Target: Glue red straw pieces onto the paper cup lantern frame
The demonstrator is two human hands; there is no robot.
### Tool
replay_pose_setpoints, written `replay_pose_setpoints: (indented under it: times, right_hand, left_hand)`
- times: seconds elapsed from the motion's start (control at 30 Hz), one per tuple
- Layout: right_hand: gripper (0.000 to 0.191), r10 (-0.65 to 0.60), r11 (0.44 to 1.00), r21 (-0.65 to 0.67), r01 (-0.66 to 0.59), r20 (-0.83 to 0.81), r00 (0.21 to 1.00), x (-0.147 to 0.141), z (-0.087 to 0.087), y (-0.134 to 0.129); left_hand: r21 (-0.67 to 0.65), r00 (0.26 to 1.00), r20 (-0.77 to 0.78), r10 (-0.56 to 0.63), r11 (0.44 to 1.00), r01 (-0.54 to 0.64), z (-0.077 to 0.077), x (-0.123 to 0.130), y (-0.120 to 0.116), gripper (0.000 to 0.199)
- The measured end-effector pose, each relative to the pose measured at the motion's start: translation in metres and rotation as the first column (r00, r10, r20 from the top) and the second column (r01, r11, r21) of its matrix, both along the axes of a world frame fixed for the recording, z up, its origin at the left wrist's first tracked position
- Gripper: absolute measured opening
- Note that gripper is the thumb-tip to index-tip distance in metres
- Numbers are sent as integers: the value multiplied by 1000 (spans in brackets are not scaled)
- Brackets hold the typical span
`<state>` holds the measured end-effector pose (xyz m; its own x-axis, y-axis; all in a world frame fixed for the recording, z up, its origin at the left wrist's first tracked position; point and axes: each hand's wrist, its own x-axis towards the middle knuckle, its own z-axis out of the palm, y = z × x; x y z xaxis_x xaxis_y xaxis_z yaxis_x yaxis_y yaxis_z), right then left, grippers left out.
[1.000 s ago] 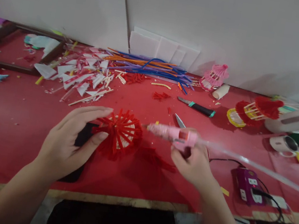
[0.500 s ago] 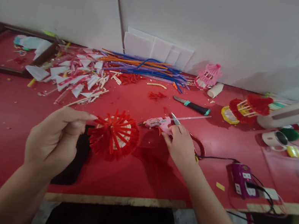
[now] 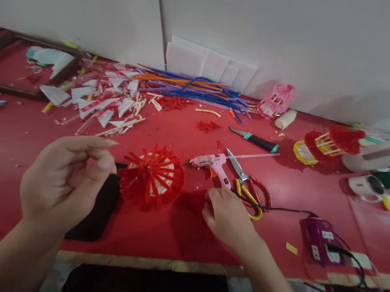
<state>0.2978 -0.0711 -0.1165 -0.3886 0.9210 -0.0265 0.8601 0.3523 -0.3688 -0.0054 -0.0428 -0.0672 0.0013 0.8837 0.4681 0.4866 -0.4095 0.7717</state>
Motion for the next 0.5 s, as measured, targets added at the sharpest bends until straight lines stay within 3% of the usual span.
replay_pose_setpoints:
  times: [0.13,0.27,0.4,0.5]
  right_hand:
    - [17,29,999,42,-25,-83,996,4,15,11]
    - [13,142,986,122,-113,-265,954,-3,40,19]
    - [6,233,971,169,-168,-530,815,-29,62,19]
    - [4,203,979,143,-145,-713,671,-52,68,18]
  left_hand:
    - [23,992,-22,-124,992,124,6,3,0,20]
    - [99,961,-147,-233,964,249,15,10,3,15]
    - [101,905,-228,-360,915,390,19,19,6,18]
    - [109,888,-267,-374,904,414,20,22,6,14]
